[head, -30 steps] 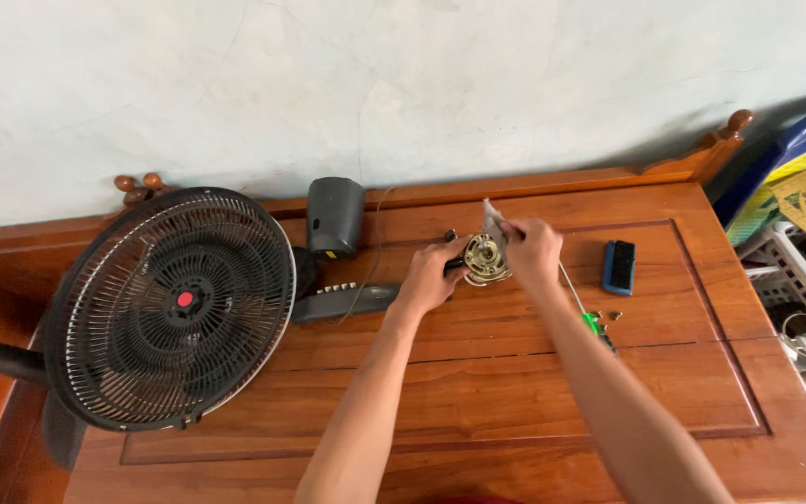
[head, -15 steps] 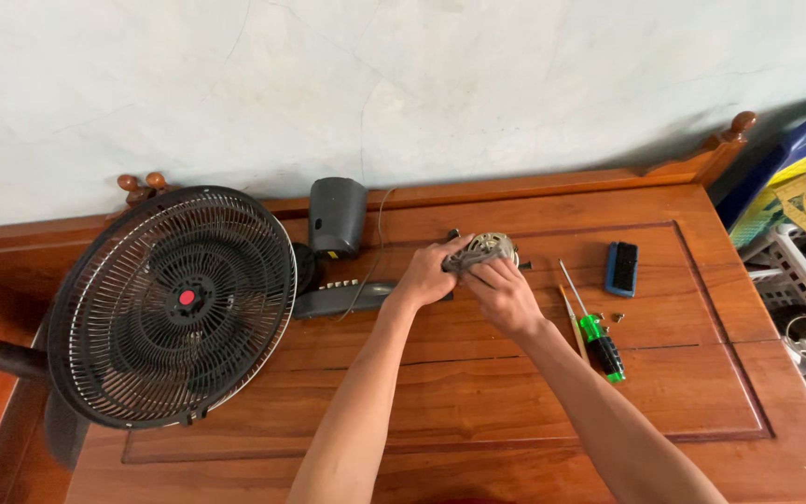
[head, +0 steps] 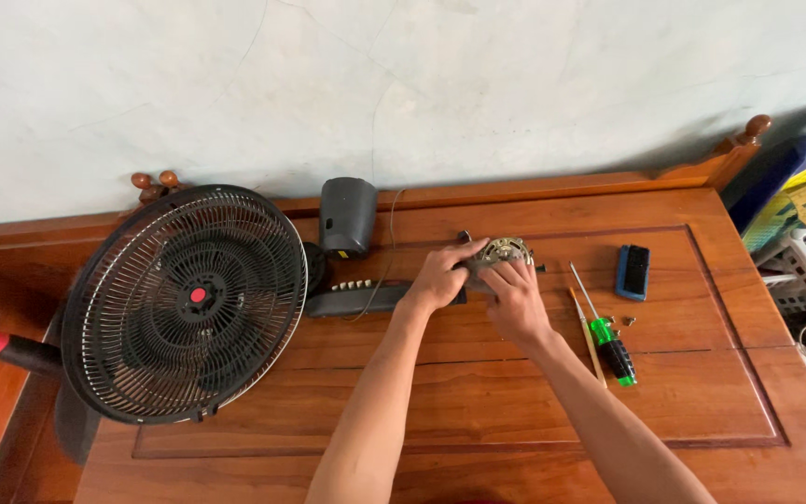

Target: The person services a disassembled electric fan motor on a wooden table. They hold the motor housing and use a small stick to work around the motor shaft and coils, reposition the motor, handle the power cord and screws, and wipe the motor housing with a cloth.

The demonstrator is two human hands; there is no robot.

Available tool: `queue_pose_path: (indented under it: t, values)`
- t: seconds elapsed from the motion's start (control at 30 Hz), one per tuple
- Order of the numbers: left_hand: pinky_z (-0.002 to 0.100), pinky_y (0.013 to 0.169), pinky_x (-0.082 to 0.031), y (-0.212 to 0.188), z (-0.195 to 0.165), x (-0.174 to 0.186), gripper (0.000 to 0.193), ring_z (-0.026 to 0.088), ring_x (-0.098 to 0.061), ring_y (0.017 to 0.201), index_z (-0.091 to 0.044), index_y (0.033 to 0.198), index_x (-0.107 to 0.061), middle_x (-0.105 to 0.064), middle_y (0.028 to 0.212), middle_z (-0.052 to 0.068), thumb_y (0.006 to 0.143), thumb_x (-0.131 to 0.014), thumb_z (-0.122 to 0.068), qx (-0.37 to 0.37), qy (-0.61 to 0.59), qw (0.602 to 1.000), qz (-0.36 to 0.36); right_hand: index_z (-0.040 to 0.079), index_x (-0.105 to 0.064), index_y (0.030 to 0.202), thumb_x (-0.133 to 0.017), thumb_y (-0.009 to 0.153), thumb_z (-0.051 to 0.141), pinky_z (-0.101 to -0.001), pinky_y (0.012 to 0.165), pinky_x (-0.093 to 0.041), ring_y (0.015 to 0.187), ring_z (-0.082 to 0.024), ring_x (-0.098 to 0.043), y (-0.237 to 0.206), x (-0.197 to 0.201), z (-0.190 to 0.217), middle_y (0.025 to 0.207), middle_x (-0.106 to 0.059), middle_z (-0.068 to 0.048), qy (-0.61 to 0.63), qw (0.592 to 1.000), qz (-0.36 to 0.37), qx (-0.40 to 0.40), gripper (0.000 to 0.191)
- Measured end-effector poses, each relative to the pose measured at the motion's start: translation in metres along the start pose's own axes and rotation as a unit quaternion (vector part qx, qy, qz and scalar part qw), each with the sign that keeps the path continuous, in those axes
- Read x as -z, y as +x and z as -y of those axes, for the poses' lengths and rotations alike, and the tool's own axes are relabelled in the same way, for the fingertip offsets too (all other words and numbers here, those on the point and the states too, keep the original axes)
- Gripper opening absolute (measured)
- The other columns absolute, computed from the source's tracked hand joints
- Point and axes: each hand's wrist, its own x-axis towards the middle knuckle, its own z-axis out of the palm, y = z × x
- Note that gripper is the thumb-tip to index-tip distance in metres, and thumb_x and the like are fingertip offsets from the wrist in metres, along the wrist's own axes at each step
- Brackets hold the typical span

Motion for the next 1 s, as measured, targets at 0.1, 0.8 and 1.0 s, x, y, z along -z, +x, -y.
queue_pose_path:
  t: [0.1,0.8,1.0]
  values:
    - [0.037,0.116,-0.046,0.002,-0.004,-0.001,0.064,0.032,-0.062,0.133,-0.012,0.14,-0.062,-0.065,0.141,0.015,0.077,-0.053,-0.001,0.022,0.014,1.0,0.014,0.006,-0.072,0.103,-0.068,0.061,-0.011,-0.0482,0.09,-0.049,0.103,-0.035,-0.062,-0.009,0.011,-0.007,0.1,-0.068,-0.009,-0.007,1.0,-0.003,-0.009,0.045]
    - [0.04,0.115,-0.042,0.001,-0.017,-0.001,0.065,0.032,-0.055,0.135,-0.018,0.142,-0.061,-0.063,0.142,0.012,0.078,-0.056,-0.004,0.095,0.047,0.994,0.022,0.005,-0.073,0.107,-0.084,0.087,0.013,-0.0399,0.081,-0.056,0.09,-0.027,-0.074,-0.001,0.029,-0.006,0.099,-0.074,-0.01,0.103,0.932,-0.13,-0.322,0.024]
    - [0.04,0.114,-0.045,0.002,-0.023,0.0,0.062,0.032,-0.058,0.135,-0.018,0.141,-0.061,-0.064,0.142,0.012,0.08,-0.057,-0.006,0.072,0.039,0.996,0.02,0.008,-0.078,0.11,-0.087,0.076,0.011,-0.043,0.076,-0.056,0.09,-0.035,-0.07,0.021,0.013,-0.005,0.101,-0.069,-0.016,0.021,0.966,-0.121,-0.227,0.035]
